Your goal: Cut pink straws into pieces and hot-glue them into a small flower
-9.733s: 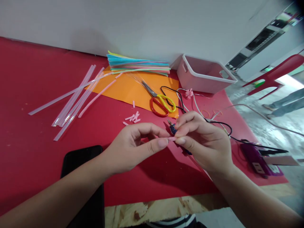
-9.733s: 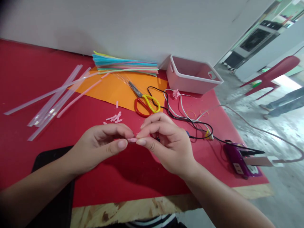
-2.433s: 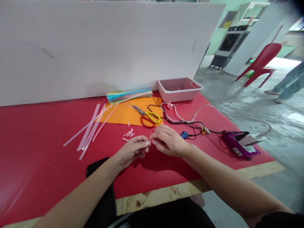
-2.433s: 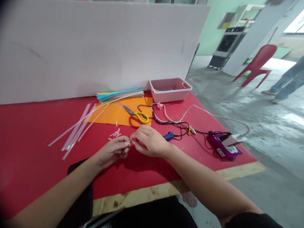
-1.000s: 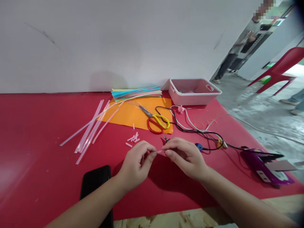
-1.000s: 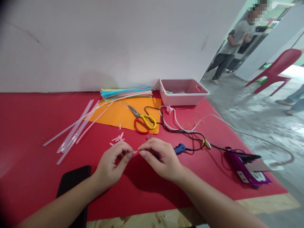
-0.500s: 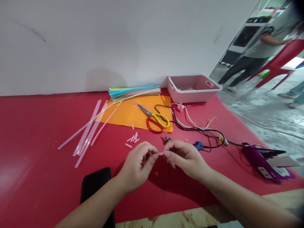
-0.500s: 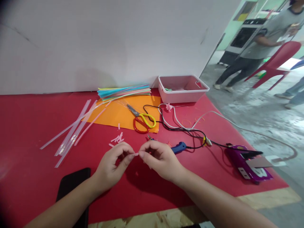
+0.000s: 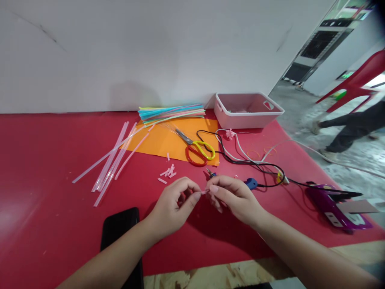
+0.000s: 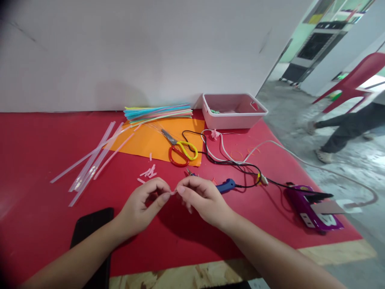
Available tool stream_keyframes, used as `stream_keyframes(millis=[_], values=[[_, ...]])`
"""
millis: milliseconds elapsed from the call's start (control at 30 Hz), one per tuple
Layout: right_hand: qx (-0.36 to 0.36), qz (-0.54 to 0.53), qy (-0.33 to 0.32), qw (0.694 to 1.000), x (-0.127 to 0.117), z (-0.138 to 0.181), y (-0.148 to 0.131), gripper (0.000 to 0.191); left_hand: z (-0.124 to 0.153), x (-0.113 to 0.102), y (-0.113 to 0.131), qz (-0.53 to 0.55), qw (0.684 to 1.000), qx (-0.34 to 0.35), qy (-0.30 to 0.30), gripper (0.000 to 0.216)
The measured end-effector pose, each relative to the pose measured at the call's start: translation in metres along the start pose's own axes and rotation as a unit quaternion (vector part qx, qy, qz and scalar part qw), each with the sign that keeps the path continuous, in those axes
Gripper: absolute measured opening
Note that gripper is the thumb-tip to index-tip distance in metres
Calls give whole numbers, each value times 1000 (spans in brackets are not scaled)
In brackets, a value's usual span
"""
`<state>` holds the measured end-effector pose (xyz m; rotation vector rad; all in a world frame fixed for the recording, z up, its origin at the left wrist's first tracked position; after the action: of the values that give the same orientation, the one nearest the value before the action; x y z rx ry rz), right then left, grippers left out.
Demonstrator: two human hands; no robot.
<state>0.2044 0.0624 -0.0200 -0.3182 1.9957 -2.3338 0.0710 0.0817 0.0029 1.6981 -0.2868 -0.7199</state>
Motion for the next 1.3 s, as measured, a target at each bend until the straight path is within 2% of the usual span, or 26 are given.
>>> stream_keyframes(millis=[233, 433, 567, 633, 667, 733, 800, 867, 1000, 1067, 1200, 1300], values=[[32, -22, -15, 999, 7, 1, 3, 49, 1, -1, -2, 20, 1000, -20, 3, 14], [39, -43, -43, 997, 14, 5, 3, 50, 0, 7, -2, 78, 995, -41, -38, 18], [23, -23, -63, 998, 18, 7, 1, 48, 0, 11, -1, 107, 991, -50, -61, 21], [-19, 35, -47, 998, 14, 7, -6, 42, -1, 9, -3, 105, 991, -55, -55, 21], [-61, 88, -27, 994, 11, 8, -13, 36, -1, 8, -4, 102, 992, -57, -49, 21], [-186, 218, 18, 958, 8, 14, -36, 22, -2, 4, -7, 92, 993, -61, -35, 21], [-306, 322, 44, 895, 12, 25, -54, 13, -3, 2, -9, 84, 994, -63, -27, 23], [-372, 372, 48, 849, 18, 32, -60, 15, -3, 1, -10, 76, 995, -63, -23, 24], [-403, 418, 48, 813, 20, 35, -61, 17, -3, 1, -12, 52, 997, -64, -12, 24], [-410, 441, 45, 797, 21, 35, -62, 16, -3, -4, -15, 29, 997, -65, 17, 24], [-404, 510, 40, 759, 25, 32, -56, 13, -2, -35, -19, -35, 989, -82, 119, 27], [-356, 585, 42, 727, 26, 22, -42, 15, -3, -63, -16, -86, 979, -100, 156, 30]])
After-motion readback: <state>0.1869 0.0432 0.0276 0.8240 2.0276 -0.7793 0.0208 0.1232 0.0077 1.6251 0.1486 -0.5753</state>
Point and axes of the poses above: each hand's wrist, its own z-axis away from the middle knuckle, its own x-axis out of the palm, y = z × x, the point moved 9 cm from there along -z, towards the middle knuckle, and after that the axes turned 2 degrees about -y, right-handed, at the moved point
